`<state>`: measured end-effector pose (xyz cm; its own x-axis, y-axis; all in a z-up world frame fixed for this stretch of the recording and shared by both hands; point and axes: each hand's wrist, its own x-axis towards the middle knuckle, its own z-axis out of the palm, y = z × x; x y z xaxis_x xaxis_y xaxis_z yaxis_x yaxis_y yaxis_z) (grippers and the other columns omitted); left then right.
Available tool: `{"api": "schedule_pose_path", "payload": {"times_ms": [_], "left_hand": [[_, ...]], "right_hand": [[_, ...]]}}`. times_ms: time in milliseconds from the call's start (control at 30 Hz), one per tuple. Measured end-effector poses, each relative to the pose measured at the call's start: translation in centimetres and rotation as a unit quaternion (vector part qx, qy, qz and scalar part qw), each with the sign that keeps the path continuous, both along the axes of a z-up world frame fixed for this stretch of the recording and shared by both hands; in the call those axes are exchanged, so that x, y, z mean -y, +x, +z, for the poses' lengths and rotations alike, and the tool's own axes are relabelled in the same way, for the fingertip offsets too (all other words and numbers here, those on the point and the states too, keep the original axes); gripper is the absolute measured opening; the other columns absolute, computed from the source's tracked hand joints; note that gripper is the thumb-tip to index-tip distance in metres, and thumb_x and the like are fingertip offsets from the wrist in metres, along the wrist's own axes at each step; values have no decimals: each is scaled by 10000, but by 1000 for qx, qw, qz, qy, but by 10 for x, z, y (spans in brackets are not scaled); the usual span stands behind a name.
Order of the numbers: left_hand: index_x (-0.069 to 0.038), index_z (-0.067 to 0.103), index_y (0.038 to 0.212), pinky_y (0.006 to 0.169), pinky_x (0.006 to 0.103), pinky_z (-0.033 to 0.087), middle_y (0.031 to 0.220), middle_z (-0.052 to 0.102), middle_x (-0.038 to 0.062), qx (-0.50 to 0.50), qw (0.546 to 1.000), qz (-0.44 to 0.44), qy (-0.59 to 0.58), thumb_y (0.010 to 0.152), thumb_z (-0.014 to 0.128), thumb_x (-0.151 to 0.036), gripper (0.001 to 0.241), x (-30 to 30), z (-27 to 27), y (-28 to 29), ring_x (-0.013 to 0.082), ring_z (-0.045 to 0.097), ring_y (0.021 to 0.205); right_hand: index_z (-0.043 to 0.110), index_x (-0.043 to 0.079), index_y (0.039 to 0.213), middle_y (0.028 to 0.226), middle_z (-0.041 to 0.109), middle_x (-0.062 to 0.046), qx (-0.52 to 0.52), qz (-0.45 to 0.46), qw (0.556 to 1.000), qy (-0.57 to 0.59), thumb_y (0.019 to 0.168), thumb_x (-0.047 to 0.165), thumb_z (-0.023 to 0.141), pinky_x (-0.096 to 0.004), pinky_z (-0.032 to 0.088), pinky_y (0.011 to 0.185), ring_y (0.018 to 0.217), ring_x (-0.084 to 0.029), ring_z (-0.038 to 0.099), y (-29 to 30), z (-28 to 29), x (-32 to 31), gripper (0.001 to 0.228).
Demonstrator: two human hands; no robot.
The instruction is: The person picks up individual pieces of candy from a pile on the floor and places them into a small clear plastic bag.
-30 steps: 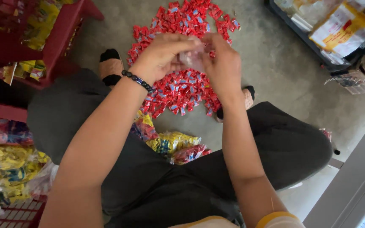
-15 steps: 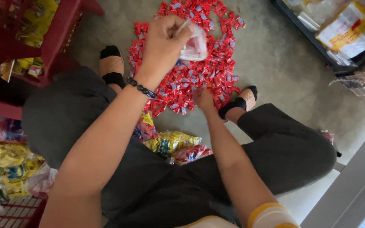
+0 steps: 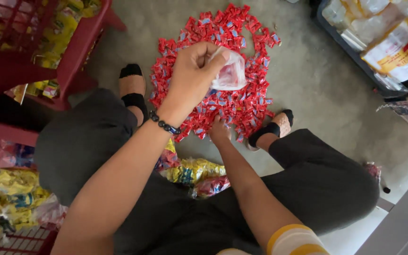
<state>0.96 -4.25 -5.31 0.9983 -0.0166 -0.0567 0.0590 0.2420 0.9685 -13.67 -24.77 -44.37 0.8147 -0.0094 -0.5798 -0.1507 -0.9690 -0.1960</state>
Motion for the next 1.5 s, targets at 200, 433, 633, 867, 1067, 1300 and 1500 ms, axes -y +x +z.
{"api": "schedule_pose_path", "payload": {"times_ms": [200, 433, 633, 867, 1067, 1300, 1500], "left_hand": [[-3, 718, 989, 612, 201, 483, 802, 696, -19, 3, 1000, 5, 5, 1005, 693, -132, 132, -2, 0, 8, 8, 614, 698], [4, 709, 1007, 614, 227, 496, 829, 720, 3, 18, 999, 30, 16, 997, 702, -124, 129, -10, -9, 15, 41, 643, 707], [5, 708, 1001, 626, 233, 495, 825, 708, -5, -1, 999, 51, 0, 1012, 699, -138, 144, -10, -9, 11, 40, 624, 707], [-15, 709, 1009, 642, 229, 494, 837, 694, -45, 9, 1000, -13, -21, 1001, 687, -139, 126, 0, -27, 10, 24, 615, 737], [-38, 714, 946, 545, 230, 398, 706, 590, -58, -14, 999, -28, 24, 1015, 687, -184, 164, -2, -2, -2, 18, 510, 616], [-31, 723, 984, 599, 221, 408, 768, 620, -67, -18, 998, -38, -54, 1030, 704, -170, 148, -8, 3, -4, 7, 518, 682], [-35, 709, 924, 608, 225, 469, 783, 676, -48, -4, 998, -51, -29, 1000, 692, -154, 142, -4, -28, 5, 17, 591, 693]], "right_hand": [[522, 53, 1277, 1107, 711, -258, -7, 33, 995, 91, 899, 467, 764, -561, 560, 843, 1018, -451, 685, 31, 11, 30, 611], [615, 108, 1214, 898, 741, -80, -54, -231, 845, 479, 968, 274, 629, -341, 599, 592, 708, -187, 722, 137, 141, 53, 297], [626, 77, 1288, 1054, 731, -33, 246, -135, 761, 585, 1106, 179, 616, -248, 572, 735, 883, -108, 720, 142, 413, 12, 209], [685, 91, 1289, 1189, 701, -116, 385, 116, 844, 354, 992, 24, 777, -272, 574, 765, 991, -202, 727, 105, 474, -28, 317], [643, 74, 1320, 1113, 703, -96, 319, 32, 868, 380, 901, -12, 743, -280, 602, 799, 955, -164, 733, 100, 474, -43, 439], [672, 64, 1316, 1189, 730, -74, 335, 26, 835, 435, 1010, -53, 743, -283, 592, 830, 993, -125, 697, 120, 424, -20, 336], [507, 70, 1296, 989, 674, -11, 211, -79, 794, 564, 940, -41, 775, -240, 541, 710, 824, -74, 645, 133, 374, -23, 459]]}}
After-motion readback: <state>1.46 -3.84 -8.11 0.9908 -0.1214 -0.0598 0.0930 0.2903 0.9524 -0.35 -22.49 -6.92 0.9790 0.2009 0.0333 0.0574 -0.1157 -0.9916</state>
